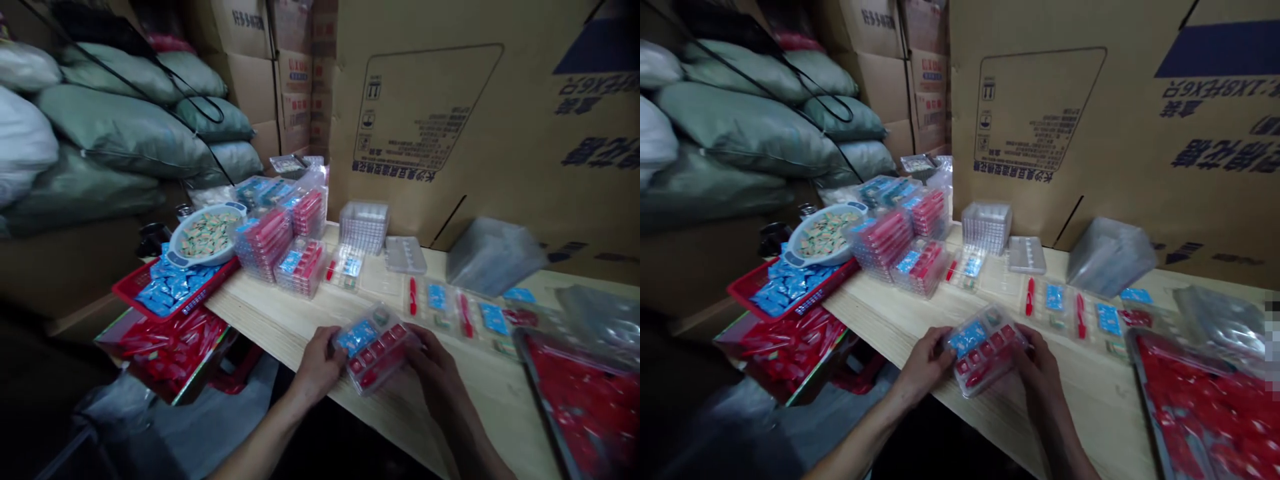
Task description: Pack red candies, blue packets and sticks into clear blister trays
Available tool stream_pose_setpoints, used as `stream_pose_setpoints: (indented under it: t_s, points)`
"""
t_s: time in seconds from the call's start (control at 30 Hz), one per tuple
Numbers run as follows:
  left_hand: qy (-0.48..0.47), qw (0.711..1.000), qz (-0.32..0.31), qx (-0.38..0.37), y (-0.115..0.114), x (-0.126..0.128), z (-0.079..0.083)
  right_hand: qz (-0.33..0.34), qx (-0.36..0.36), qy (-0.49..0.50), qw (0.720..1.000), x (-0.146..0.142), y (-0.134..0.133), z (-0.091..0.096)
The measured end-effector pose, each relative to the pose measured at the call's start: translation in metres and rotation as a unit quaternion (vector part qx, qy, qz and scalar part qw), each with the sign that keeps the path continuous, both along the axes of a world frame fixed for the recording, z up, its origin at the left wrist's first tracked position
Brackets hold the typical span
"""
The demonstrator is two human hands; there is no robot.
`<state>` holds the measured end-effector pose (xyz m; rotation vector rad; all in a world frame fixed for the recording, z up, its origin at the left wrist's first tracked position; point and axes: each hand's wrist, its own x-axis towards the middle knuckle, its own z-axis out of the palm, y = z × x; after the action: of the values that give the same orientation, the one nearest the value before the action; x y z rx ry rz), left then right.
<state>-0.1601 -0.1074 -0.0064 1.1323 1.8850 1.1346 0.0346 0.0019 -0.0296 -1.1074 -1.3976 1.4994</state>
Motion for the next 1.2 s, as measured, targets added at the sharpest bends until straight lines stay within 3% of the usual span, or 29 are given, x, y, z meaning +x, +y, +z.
stream_pose_setpoints:
  t_s: [0.07,0.17,0.33,0.47,0.57,0.73,0.9,1.03,1.2]
  points:
    - [-0.039,0.999,0.017,0.010,0.001,-0.002,0.000,0.002,-0.059,0.074,0.995,-0.006,0.005,0.009]
    - [-0.144,0.987,0.061,0.038,0.003,-0.008,0.006,0.018,-0.092,0.114,0.989,-0.021,0.018,0.023]
    - [-0.318,0.911,0.211,0.156,0.008,-0.024,0.031,0.077,-0.120,0.194,0.971,-0.057,0.048,0.046]
    - [-0.415,0.858,0.220,0.206,0.007,-0.027,0.050,0.085,-0.176,0.277,0.941,-0.088,0.066,0.062]
    - [-0.428,0.835,0.252,0.235,0.004,-0.027,0.055,0.098,-0.183,0.281,0.937,-0.109,0.073,0.072]
    - [-0.389,0.831,0.281,0.283,0.010,-0.045,0.057,0.151,-0.089,0.195,0.965,-0.160,0.090,0.101]
    - [-0.347,0.816,0.340,0.313,0.033,-0.075,0.054,0.175,-0.018,0.083,0.981,-0.225,0.109,0.124]
    - [-0.317,0.824,0.382,0.271,0.044,-0.086,0.043,0.121,0.041,-0.022,0.992,-0.250,0.115,0.113]
    - [-0.325,0.841,0.344,0.262,0.040,-0.081,0.033,0.074,0.088,-0.097,0.989,-0.257,0.112,0.088]
